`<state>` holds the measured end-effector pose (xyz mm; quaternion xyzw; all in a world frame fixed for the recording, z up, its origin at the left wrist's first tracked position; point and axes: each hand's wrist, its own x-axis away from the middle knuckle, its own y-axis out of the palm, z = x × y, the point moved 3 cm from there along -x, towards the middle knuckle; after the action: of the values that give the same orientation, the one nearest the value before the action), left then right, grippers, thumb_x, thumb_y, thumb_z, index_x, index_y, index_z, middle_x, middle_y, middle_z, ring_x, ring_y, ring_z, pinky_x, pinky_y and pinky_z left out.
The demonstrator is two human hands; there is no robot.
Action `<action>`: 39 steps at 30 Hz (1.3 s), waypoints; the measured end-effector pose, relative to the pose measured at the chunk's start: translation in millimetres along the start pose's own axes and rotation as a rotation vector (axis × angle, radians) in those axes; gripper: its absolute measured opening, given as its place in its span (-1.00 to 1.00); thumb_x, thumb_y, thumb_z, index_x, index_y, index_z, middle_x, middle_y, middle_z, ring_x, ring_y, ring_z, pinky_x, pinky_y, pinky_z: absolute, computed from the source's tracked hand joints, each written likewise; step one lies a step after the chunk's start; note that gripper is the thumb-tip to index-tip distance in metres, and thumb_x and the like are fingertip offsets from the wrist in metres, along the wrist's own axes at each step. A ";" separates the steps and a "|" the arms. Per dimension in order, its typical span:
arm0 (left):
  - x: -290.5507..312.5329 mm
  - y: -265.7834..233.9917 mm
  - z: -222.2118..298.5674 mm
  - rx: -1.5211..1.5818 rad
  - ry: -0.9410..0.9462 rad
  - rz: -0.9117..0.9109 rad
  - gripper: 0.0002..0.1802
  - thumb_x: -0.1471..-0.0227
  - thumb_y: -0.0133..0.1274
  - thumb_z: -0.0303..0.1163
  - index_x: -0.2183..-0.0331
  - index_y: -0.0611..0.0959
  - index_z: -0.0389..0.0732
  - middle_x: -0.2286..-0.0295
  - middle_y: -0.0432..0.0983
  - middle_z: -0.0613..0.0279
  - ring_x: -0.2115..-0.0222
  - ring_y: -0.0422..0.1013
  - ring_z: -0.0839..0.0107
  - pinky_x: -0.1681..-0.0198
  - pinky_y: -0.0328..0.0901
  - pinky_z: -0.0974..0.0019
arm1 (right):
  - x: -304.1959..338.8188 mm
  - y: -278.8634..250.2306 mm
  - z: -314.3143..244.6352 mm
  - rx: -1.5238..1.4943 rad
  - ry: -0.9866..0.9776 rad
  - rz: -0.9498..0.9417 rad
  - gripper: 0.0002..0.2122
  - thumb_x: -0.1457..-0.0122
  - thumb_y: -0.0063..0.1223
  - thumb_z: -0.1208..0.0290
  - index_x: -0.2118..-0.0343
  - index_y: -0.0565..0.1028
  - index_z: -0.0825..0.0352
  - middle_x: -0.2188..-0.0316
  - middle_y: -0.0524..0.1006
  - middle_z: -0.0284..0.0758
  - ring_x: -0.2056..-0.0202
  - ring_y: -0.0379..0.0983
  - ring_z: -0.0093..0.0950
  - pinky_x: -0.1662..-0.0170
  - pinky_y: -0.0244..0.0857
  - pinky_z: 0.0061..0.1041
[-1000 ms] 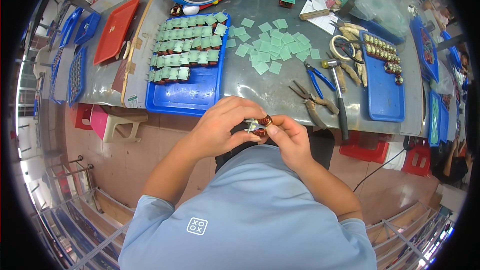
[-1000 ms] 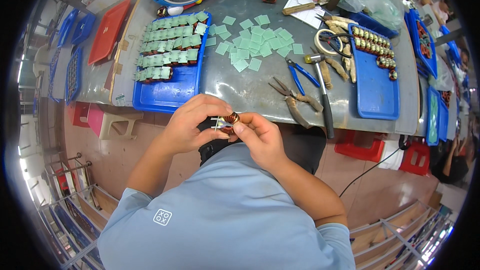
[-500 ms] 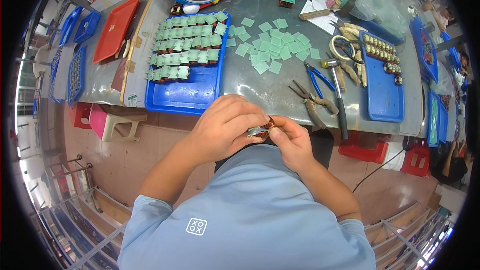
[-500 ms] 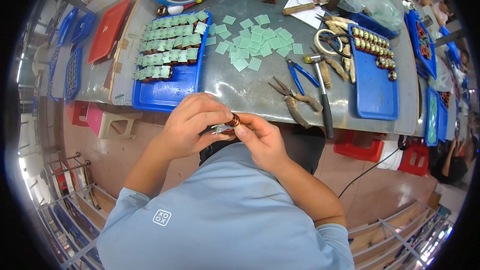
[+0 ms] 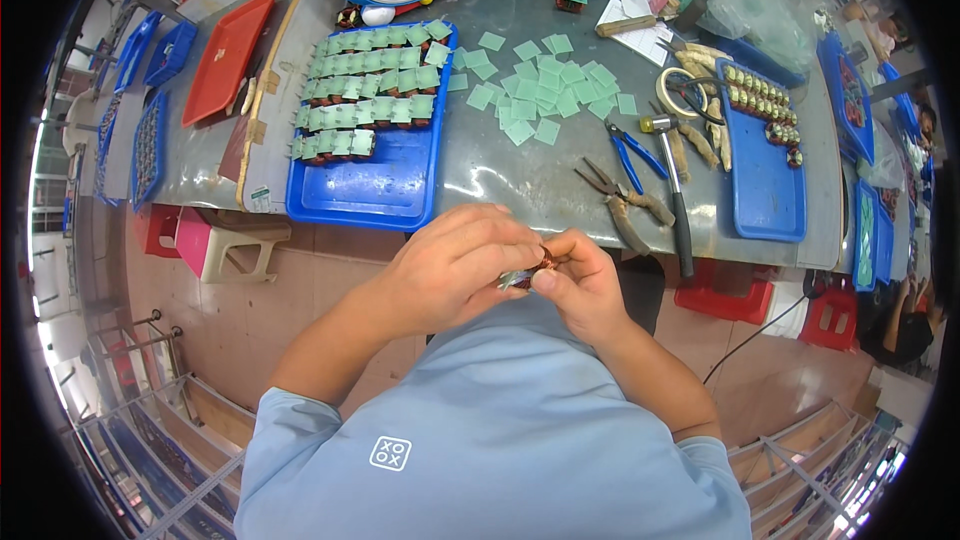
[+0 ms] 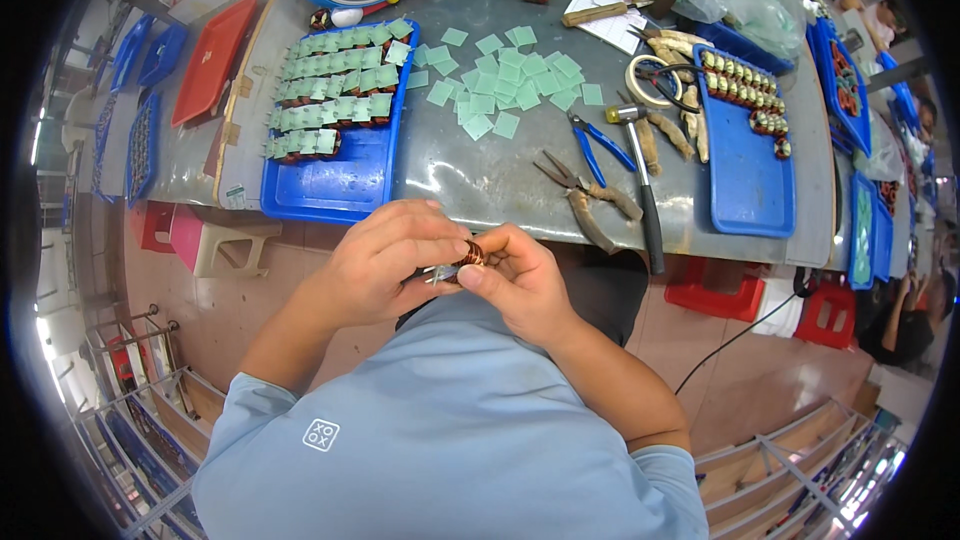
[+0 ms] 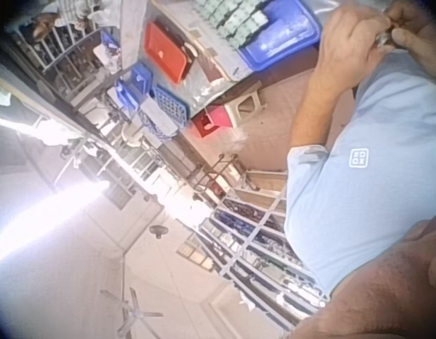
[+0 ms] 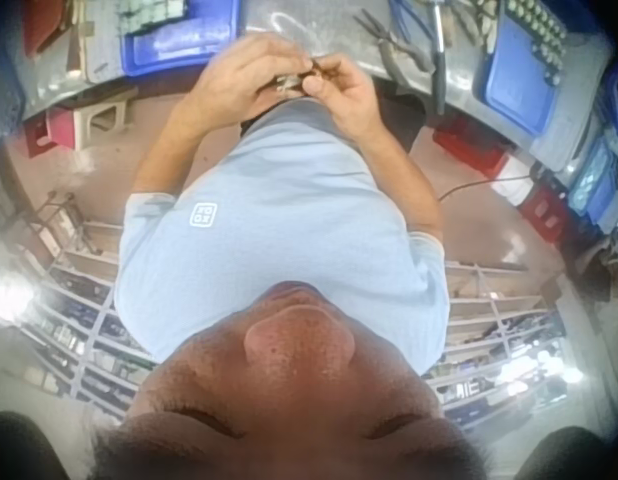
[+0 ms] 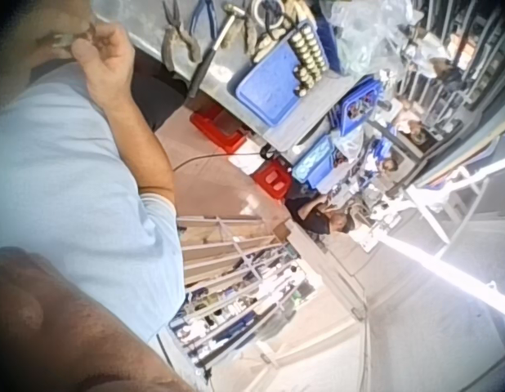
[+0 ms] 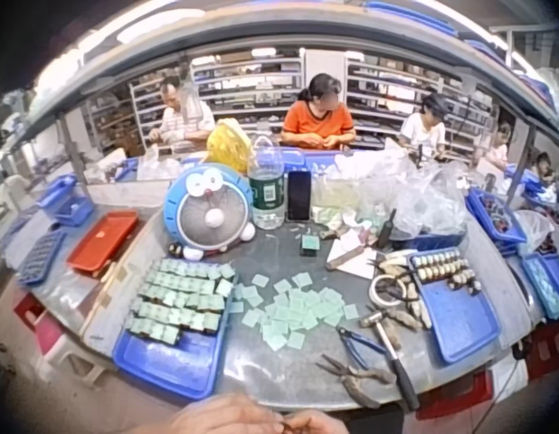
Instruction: Assembling and finishing small electromagnetic components using tools and hand manipulation.
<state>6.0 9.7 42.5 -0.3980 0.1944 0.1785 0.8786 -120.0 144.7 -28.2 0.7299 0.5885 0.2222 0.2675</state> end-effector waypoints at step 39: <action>0.0 -2.6 -4.0 -0.001 -0.038 -0.001 -0.48 0.23 0.46 -0.32 0.18 0.64 -0.20 0.26 0.61 0.16 0.26 0.53 0.12 0.15 0.42 0.14 | 4.5 4.2 -5.7 0.612 -0.008 0.192 -0.73 -0.45 -0.04 0.29 0.16 0.50 0.47 0.33 0.61 -0.34 0.27 0.50 -0.64 0.14 0.42 -0.57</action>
<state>6.4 5.0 41.7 -0.3949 0.1772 0.1856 0.8821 -119.6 149.1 -21.1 0.8295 0.5555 0.0560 0.0160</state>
